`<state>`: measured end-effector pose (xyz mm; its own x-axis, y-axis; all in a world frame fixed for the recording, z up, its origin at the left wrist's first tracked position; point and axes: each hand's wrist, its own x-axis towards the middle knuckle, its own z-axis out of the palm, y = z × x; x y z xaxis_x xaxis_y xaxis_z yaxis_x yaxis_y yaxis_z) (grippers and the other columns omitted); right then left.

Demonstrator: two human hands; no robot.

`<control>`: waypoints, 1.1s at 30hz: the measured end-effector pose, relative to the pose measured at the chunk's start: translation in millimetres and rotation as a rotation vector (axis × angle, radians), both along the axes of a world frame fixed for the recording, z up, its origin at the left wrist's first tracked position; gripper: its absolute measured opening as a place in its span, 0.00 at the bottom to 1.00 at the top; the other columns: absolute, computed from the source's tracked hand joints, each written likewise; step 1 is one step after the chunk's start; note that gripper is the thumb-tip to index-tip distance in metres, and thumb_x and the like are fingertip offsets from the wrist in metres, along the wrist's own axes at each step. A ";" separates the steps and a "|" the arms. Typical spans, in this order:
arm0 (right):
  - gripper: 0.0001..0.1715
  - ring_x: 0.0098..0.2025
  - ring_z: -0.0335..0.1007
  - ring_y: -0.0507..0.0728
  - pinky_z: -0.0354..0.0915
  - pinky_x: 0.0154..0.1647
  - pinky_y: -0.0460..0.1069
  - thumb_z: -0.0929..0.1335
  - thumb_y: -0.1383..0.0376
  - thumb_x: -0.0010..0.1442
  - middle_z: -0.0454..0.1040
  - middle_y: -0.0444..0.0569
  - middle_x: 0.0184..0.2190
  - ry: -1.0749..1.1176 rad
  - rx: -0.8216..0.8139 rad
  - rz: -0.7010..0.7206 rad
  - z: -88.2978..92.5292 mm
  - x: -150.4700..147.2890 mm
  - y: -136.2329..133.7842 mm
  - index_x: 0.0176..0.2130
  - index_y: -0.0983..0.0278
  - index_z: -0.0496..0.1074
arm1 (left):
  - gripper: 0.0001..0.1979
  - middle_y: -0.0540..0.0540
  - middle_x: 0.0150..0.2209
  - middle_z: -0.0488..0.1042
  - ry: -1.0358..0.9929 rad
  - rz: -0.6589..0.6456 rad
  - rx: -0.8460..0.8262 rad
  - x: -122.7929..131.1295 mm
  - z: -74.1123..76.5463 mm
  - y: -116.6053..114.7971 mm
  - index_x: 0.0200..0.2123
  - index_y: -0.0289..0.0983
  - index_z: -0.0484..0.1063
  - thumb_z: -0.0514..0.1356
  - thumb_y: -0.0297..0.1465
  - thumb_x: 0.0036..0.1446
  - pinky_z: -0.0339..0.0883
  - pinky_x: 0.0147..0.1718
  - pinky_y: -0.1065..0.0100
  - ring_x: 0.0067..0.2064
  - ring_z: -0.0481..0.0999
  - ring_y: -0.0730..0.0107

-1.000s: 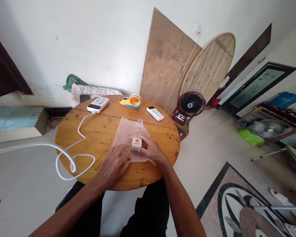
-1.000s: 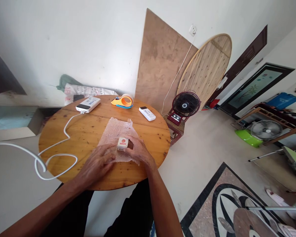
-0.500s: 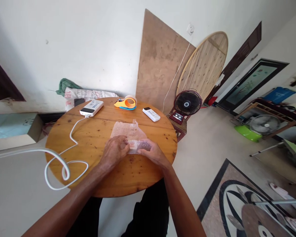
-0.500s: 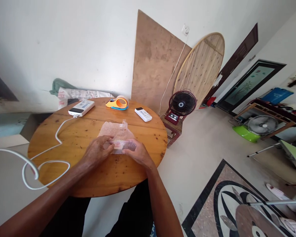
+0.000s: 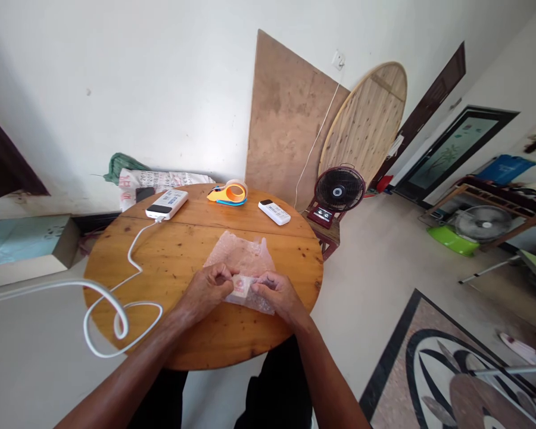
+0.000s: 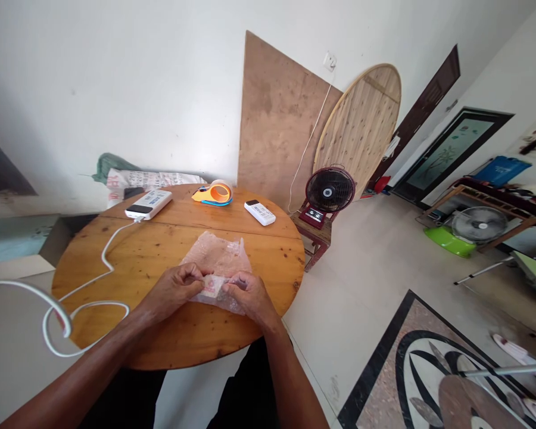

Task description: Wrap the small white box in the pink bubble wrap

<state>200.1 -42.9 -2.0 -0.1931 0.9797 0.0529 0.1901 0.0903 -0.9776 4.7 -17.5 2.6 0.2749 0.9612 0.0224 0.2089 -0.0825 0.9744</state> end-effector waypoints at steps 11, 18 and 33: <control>0.09 0.32 0.68 0.52 0.61 0.31 0.44 0.69 0.60 0.51 0.73 0.45 0.32 0.084 -0.036 -0.150 -4.2 -10.0 -8.9 0.28 0.65 0.71 | 0.13 0.46 0.35 0.75 0.113 -0.028 0.089 0.1 3.3 1.1 0.35 0.36 0.70 0.59 0.37 0.47 0.66 0.39 0.65 0.38 0.74 0.64; 0.09 0.36 0.70 0.55 0.64 0.34 0.46 0.68 0.60 0.53 0.74 0.48 0.40 0.087 0.019 -0.199 -10.9 -9.4 -4.1 0.28 0.64 0.70 | 0.09 0.51 0.29 0.72 -0.035 0.009 0.038 8.5 -11.2 7.3 0.33 0.36 0.69 0.57 0.34 0.48 0.62 0.28 0.72 0.29 0.70 0.72; 0.13 0.33 0.69 0.53 0.60 0.34 0.46 0.69 0.62 0.53 0.75 0.47 0.34 -0.329 0.265 -0.422 -17.1 1.0 1.9 0.22 0.63 0.64 | 0.11 0.49 0.34 0.77 0.237 -0.064 0.130 3.7 -3.5 14.5 0.37 0.38 0.70 0.53 0.33 0.52 0.66 0.31 0.70 0.34 0.75 0.66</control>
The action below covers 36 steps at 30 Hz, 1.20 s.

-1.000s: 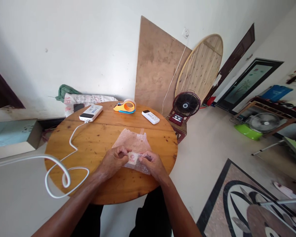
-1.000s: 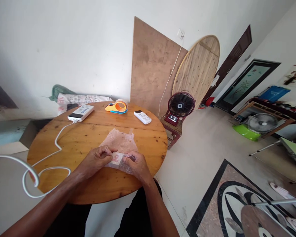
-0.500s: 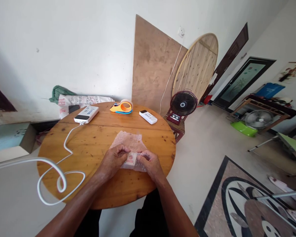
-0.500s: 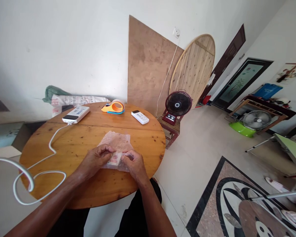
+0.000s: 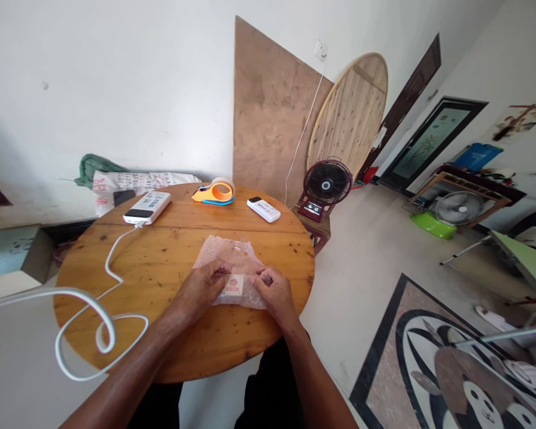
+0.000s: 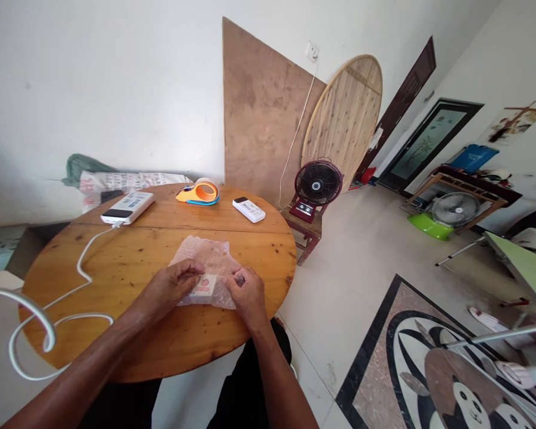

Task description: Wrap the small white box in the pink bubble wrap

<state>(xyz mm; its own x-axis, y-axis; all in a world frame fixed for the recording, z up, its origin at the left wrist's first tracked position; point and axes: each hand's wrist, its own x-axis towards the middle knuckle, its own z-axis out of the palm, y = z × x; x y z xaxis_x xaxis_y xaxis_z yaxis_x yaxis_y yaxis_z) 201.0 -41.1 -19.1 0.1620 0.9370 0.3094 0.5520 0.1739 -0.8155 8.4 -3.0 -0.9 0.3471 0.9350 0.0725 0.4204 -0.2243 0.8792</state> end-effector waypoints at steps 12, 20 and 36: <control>0.10 0.30 0.65 0.51 0.58 0.32 0.44 0.69 0.64 0.52 0.73 0.44 0.30 -0.065 -0.026 -0.042 -0.4 -2.0 -0.6 0.23 0.63 0.64 | 0.15 0.41 0.46 0.74 0.431 0.131 0.591 -8.9 1.0 -14.7 0.45 0.36 0.71 0.50 0.29 0.59 0.66 0.46 0.58 0.47 0.72 0.57; 0.11 0.31 0.66 0.53 0.59 0.34 0.45 0.68 0.64 0.53 0.71 0.46 0.29 -0.040 -0.018 -0.040 -1.2 1.3 1.3 0.22 0.63 0.63 | 0.15 0.42 0.42 0.75 0.517 0.122 0.672 -21.4 -3.8 -16.2 0.45 0.37 0.72 0.48 0.28 0.60 0.67 0.43 0.59 0.43 0.73 0.59; 0.14 0.32 0.66 0.52 0.58 0.34 0.44 0.71 0.66 0.53 0.69 0.42 0.25 -0.091 -0.010 -0.069 -1.4 -0.6 0.2 0.22 0.63 0.63 | 0.18 0.41 0.55 0.68 0.445 0.052 0.953 6.9 8.4 -61.0 0.48 0.40 0.68 0.52 0.23 0.55 0.61 0.50 0.49 0.56 0.64 0.49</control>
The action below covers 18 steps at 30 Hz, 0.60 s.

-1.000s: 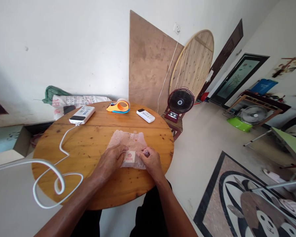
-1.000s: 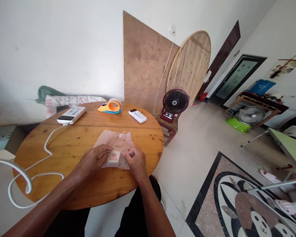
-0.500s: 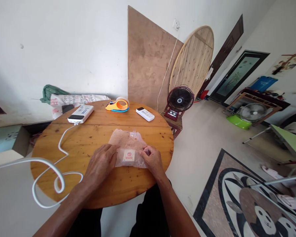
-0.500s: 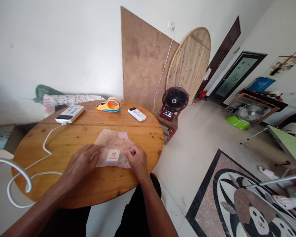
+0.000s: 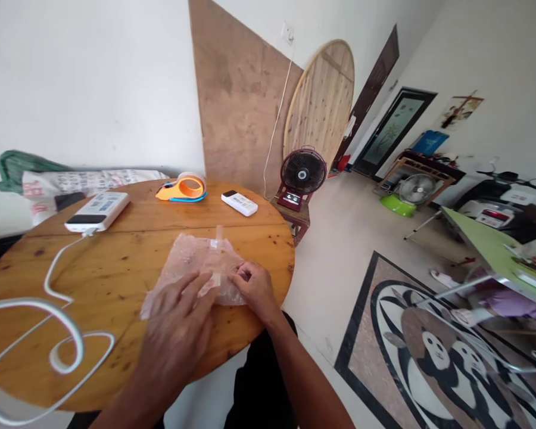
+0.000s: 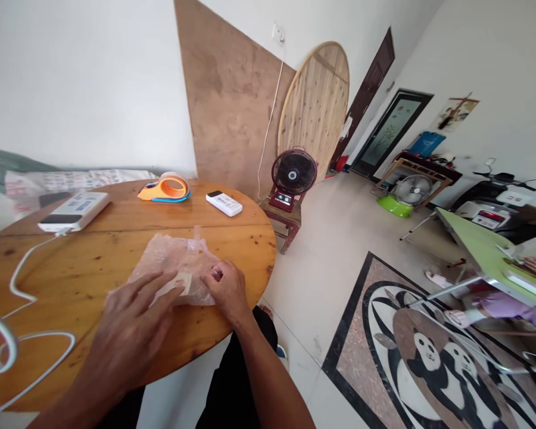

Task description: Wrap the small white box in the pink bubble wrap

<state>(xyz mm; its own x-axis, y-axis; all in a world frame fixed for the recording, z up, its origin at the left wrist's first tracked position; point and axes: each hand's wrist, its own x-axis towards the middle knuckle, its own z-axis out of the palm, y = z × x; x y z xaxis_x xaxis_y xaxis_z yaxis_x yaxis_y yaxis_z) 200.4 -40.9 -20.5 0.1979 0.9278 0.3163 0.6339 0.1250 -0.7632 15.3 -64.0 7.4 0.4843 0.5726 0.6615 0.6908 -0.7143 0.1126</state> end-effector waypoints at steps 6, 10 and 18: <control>0.12 0.31 0.66 0.51 0.59 0.33 0.44 0.70 0.66 0.53 0.72 0.43 0.29 0.005 -0.001 0.008 -0.4 -1.4 -1.1 0.23 0.63 0.64 | 0.19 0.38 0.54 0.69 0.079 -0.042 -0.057 19.4 -24.6 -2.5 0.50 0.36 0.68 0.51 0.24 0.55 0.62 0.50 0.49 0.55 0.65 0.49; 0.10 0.31 0.66 0.52 0.60 0.34 0.45 0.70 0.66 0.53 0.72 0.44 0.29 0.032 0.024 0.032 -2.6 2.7 2.9 0.23 0.63 0.66 | 0.16 0.37 0.54 0.69 0.107 0.002 -0.076 21.1 -26.1 -2.7 0.48 0.35 0.71 0.53 0.27 0.57 0.62 0.49 0.49 0.55 0.65 0.49; 0.01 0.38 0.69 0.55 0.65 0.40 0.49 0.67 0.67 0.57 0.73 0.49 0.37 -0.031 0.085 0.032 15.5 6.7 -11.2 0.32 0.63 0.69 | 0.15 0.38 0.53 0.71 0.107 0.036 -0.149 22.8 -15.5 -4.5 0.45 0.36 0.73 0.54 0.26 0.56 0.53 0.56 0.45 0.54 0.67 0.50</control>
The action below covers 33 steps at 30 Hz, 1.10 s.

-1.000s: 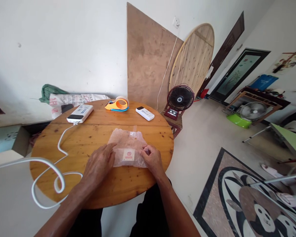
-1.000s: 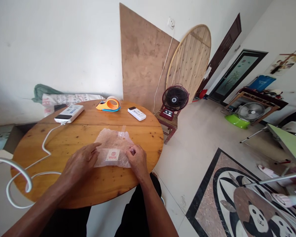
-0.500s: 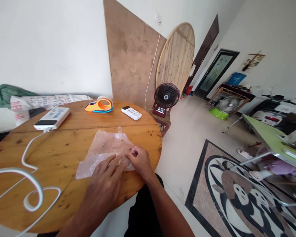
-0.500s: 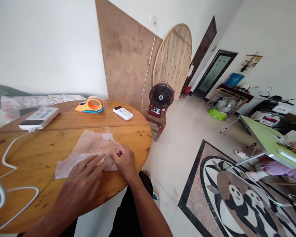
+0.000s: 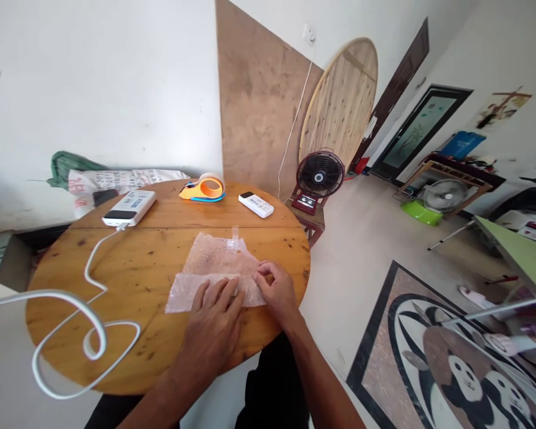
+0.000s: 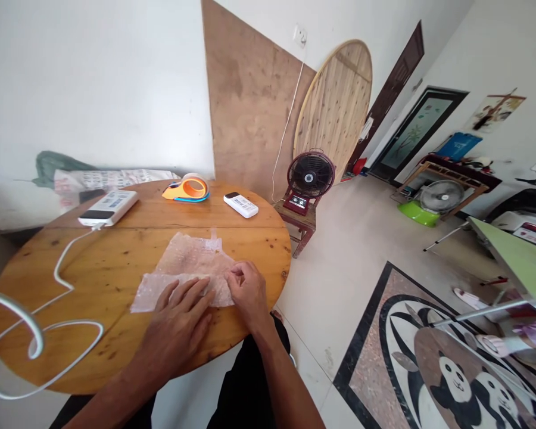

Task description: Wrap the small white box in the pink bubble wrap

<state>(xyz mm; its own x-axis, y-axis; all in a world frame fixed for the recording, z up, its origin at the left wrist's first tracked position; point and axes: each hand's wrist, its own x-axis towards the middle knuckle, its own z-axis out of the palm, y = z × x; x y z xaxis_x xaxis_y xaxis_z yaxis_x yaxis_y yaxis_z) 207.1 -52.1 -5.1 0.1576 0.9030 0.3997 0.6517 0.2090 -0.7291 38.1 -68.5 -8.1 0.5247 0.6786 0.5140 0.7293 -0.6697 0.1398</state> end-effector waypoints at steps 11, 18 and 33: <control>0.16 0.51 0.65 0.56 0.63 0.54 0.53 0.59 0.72 0.62 0.70 0.49 0.47 -0.211 0.058 0.318 45.7 -51.1 -37.1 0.46 0.60 0.70 | 0.22 0.36 0.49 0.72 -0.142 -0.075 -0.087 -2.7 5.9 -3.3 0.48 0.37 0.73 0.60 0.34 0.47 0.46 0.60 0.42 0.56 0.63 0.47; 0.17 0.48 0.66 0.56 0.63 0.52 0.52 0.58 0.73 0.63 0.71 0.50 0.45 -0.271 -0.009 0.348 35.0 -47.3 -25.2 0.47 0.62 0.68 | 0.21 0.41 0.57 0.66 -0.230 -0.156 -0.097 -33.4 -0.9 -7.5 0.52 0.38 0.68 0.53 0.23 0.54 0.49 0.61 0.47 0.63 0.55 0.53; 0.13 0.46 0.65 0.58 0.63 0.50 0.54 0.61 0.71 0.63 0.72 0.52 0.44 -0.481 0.061 0.274 31.1 -39.4 -26.5 0.43 0.63 0.72 | 0.19 0.42 0.53 0.71 -0.138 -0.022 0.002 -35.1 -7.2 2.7 0.52 0.36 0.68 0.51 0.22 0.57 0.59 0.52 0.51 0.55 0.64 0.53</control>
